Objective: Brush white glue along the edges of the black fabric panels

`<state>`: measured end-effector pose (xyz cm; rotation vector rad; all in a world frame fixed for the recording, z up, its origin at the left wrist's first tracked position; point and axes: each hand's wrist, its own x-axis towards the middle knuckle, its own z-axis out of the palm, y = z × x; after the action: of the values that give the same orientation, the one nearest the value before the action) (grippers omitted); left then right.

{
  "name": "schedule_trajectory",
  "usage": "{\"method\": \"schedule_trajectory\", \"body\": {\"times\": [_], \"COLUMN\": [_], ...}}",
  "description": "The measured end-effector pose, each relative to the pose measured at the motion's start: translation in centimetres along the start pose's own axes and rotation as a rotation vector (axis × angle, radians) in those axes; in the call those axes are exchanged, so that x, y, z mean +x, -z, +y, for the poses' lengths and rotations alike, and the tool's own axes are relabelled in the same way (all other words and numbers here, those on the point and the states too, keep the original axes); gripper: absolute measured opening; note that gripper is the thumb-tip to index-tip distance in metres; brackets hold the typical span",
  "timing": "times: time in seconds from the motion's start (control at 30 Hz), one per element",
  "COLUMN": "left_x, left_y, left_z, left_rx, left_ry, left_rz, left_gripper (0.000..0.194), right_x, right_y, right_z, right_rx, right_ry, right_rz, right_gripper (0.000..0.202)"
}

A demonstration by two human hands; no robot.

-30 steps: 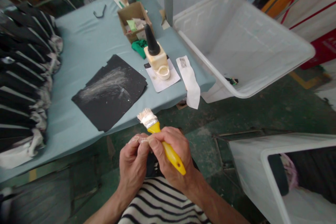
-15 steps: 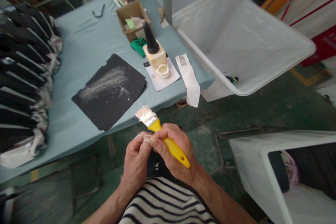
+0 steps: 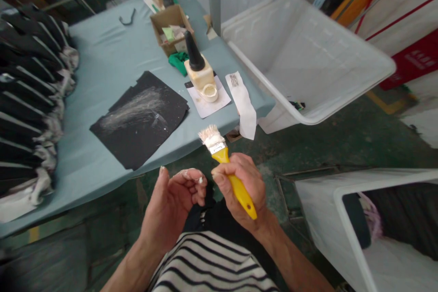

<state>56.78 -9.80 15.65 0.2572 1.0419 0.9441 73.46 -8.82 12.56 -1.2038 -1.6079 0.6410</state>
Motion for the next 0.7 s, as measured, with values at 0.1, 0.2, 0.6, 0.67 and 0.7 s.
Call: {"method": "schedule_trajectory", "body": {"times": [0.1,0.2,0.6,0.67,0.7], "left_x": [-0.6,-1.3,-3.8,-4.0,-4.2], "left_y": [0.2,0.4,1.0,1.2,1.4], "left_z": [0.5,0.8,0.6,0.6,0.6], "left_rx": [-0.154,-0.257,-0.357,-0.362,-0.363], "left_ry": [0.114,0.189,0.247,0.243,0.238], "left_rz": [-0.074,-0.125,-0.191,-0.191,-0.19], "left_gripper": [0.062,0.064,0.076,0.074,0.073], "right_x": [-0.4,-0.9,-1.5,-1.3,-1.3], "right_y": [0.0,-0.3,-0.7,-0.8,-0.9], "right_z": [0.0,-0.2,-1.1,-1.2,-1.3], "right_rx": [-0.047,-0.106,-0.251,-0.244,-0.242], "right_ry": [0.148,0.226,0.376,0.393,0.398], "right_rz": [-0.024,-0.013,0.056,0.055,0.053], "right_gripper": [0.009,0.013,0.004,0.008,0.011]}}
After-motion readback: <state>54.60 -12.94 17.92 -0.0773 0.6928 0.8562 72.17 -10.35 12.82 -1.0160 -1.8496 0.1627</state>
